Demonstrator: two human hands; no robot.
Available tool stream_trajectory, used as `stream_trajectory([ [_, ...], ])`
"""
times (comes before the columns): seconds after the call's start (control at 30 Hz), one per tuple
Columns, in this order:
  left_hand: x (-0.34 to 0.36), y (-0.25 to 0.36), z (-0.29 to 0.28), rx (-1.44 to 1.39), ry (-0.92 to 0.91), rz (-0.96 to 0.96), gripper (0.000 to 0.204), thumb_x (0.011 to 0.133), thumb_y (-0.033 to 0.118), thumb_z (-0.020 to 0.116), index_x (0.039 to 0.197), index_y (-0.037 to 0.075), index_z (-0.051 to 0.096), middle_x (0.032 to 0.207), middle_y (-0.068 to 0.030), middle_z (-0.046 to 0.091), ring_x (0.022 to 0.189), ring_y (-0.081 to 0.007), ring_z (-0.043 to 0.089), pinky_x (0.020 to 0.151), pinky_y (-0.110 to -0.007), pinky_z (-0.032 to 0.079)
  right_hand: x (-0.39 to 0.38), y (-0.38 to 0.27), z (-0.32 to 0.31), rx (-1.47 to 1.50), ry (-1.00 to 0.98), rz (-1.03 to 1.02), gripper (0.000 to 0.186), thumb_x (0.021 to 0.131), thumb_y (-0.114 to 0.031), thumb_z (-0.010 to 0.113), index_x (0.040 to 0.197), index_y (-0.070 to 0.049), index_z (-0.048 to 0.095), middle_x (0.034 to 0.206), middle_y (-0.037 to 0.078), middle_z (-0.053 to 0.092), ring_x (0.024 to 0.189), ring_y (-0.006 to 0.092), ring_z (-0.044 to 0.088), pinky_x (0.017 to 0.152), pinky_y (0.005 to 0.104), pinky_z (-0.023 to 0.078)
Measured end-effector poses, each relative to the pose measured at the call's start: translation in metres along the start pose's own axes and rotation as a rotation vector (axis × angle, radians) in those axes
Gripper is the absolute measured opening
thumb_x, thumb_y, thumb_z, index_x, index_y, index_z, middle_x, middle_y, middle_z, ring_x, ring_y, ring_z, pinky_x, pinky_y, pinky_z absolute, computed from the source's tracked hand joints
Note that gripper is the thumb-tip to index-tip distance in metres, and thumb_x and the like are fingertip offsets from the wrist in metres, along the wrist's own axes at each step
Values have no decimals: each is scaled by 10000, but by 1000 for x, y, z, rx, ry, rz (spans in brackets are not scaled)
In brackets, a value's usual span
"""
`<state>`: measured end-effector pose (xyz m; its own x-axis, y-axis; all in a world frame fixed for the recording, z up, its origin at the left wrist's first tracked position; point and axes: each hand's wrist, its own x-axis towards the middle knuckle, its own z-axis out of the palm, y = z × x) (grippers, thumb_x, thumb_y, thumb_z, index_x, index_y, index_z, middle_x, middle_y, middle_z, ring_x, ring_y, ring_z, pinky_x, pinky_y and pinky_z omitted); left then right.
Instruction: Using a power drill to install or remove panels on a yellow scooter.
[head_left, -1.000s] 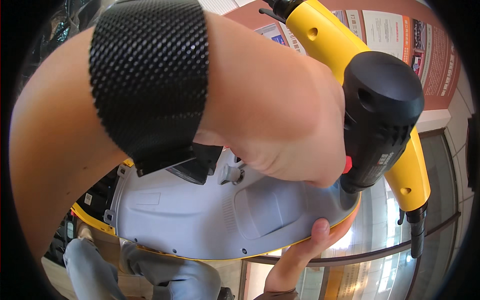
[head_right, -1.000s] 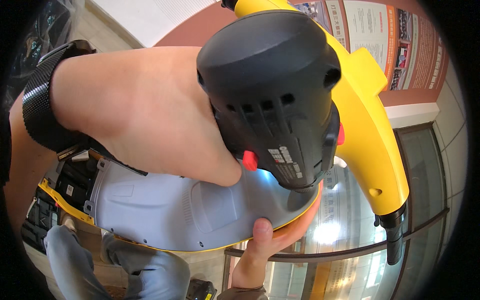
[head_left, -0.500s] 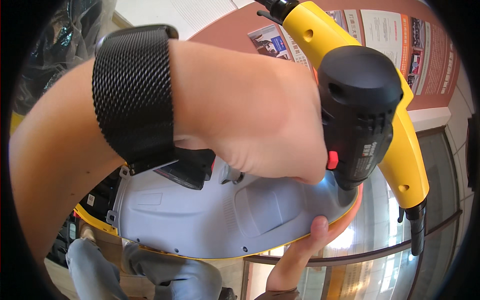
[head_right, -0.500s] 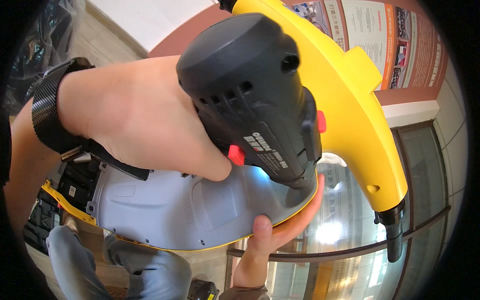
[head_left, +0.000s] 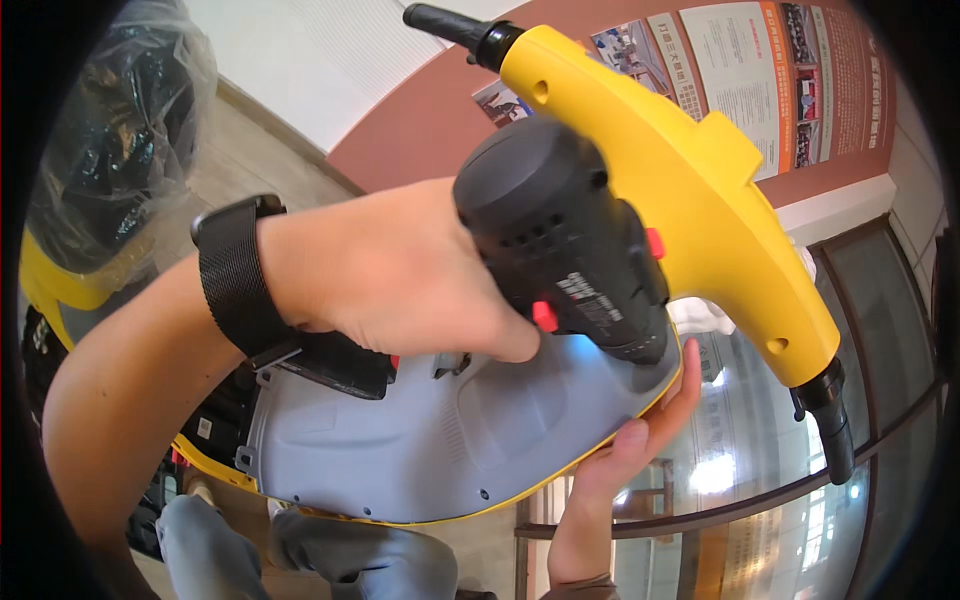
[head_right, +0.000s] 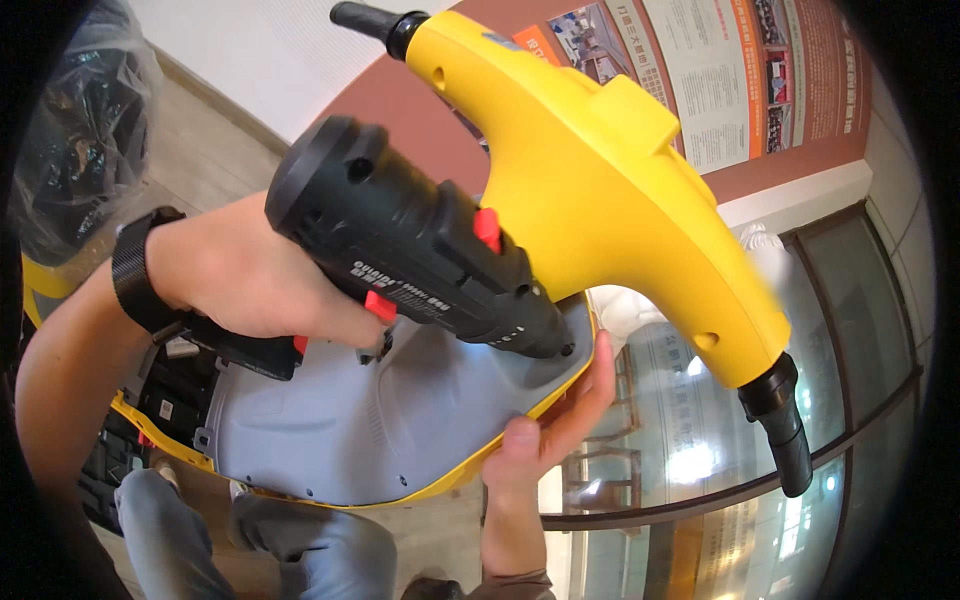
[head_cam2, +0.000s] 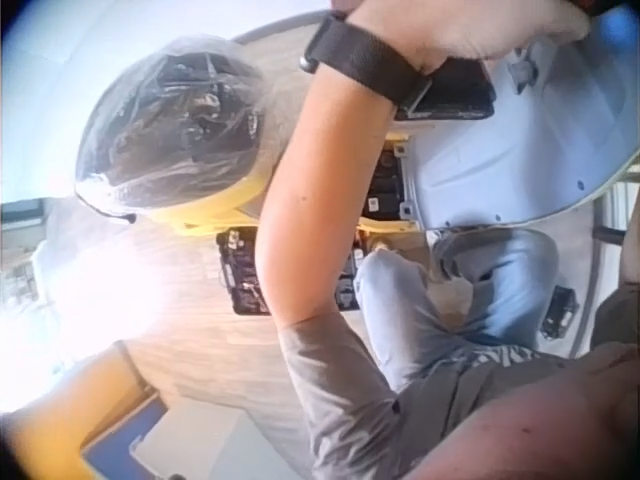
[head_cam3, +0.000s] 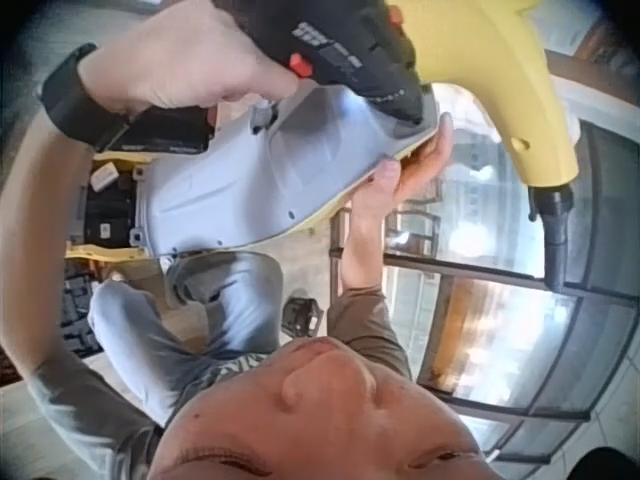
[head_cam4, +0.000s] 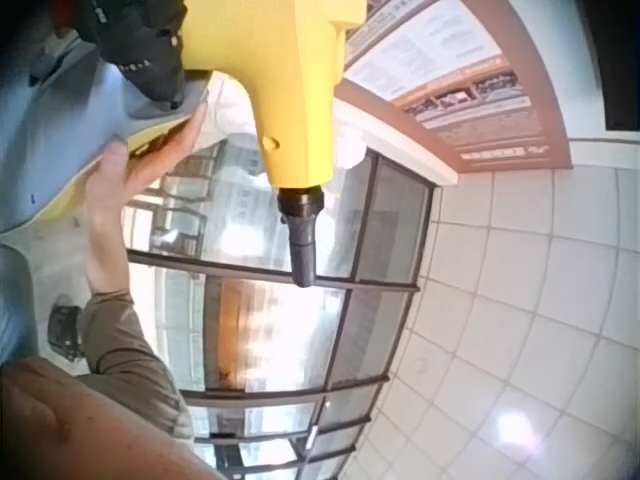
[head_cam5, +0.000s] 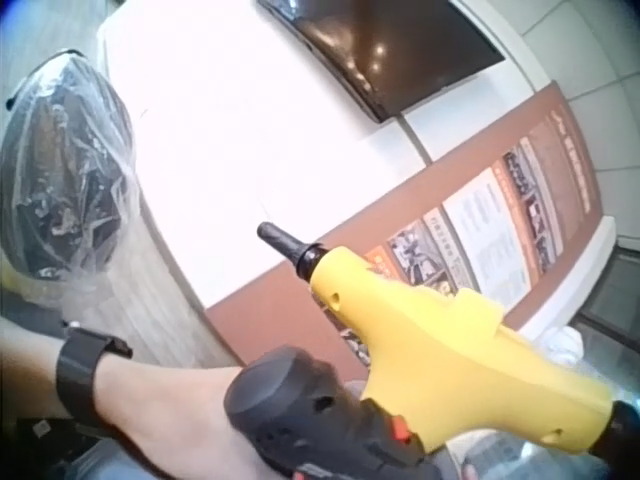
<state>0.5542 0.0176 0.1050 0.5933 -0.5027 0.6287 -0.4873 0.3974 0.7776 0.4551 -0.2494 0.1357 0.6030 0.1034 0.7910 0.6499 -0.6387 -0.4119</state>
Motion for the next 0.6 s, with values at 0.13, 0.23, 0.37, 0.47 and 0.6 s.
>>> stream_trajectory([
  [0.13, -7, 11, 2, -83, 20, -87, 380, 738, -11, 778, 1101, 8, 663, 939, -46, 674, 857, -123, 612, 758, -329, 538, 25, -4, -15, -181, -81, -18, 568, 1011, -371, 511, 1409, 34, 505, 1444, 216, 507, 1346, 344, 512, 1145, 428, 386],
  [0.23, -12, 15, 3, -103, -7, -203, 356, 752, -1, 775, 1090, 10, 663, 886, -34, 662, 812, -111, 603, 726, -321, 536, 57, -19, -33, -465, -193, -27, 267, 896, -152, 565, 1046, 24, 697, 1158, 168, 574, 1100, 276, 562, 939, 366, 466],
  [0.37, -14, 13, 6, -97, 17, -197, 332, 766, -1, 755, 1086, 15, 668, 848, -23, 666, 775, -98, 598, 698, -304, 531, 81, -39, -39, -582, -374, 59, 136, 809, -31, 590, 872, 28, 696, 893, 83, 513, 787, 180, 517, 686, 300, 426],
  [0.47, -18, 10, 7, -112, 51, -122, 310, 764, -9, 740, 1067, 16, 676, 859, -23, 682, 781, -93, 602, 701, -294, 530, 94, -49, -36, -651, -485, 126, 95, 783, -25, 622, 834, 35, 676, 806, 72, 492, 711, 161, 502, 619, 291, 392],
  [0.6, -22, 9, -1, -110, 70, -180, 295, 762, -24, 718, 1054, 15, 695, 880, -16, 700, 792, -90, 609, 697, -291, 531, 111, -58, -33, -737, -593, 217, 92, 753, -51, 674, 775, 35, 652, 728, 83, 507, 674, 171, 519, 601, 314, 387],
])
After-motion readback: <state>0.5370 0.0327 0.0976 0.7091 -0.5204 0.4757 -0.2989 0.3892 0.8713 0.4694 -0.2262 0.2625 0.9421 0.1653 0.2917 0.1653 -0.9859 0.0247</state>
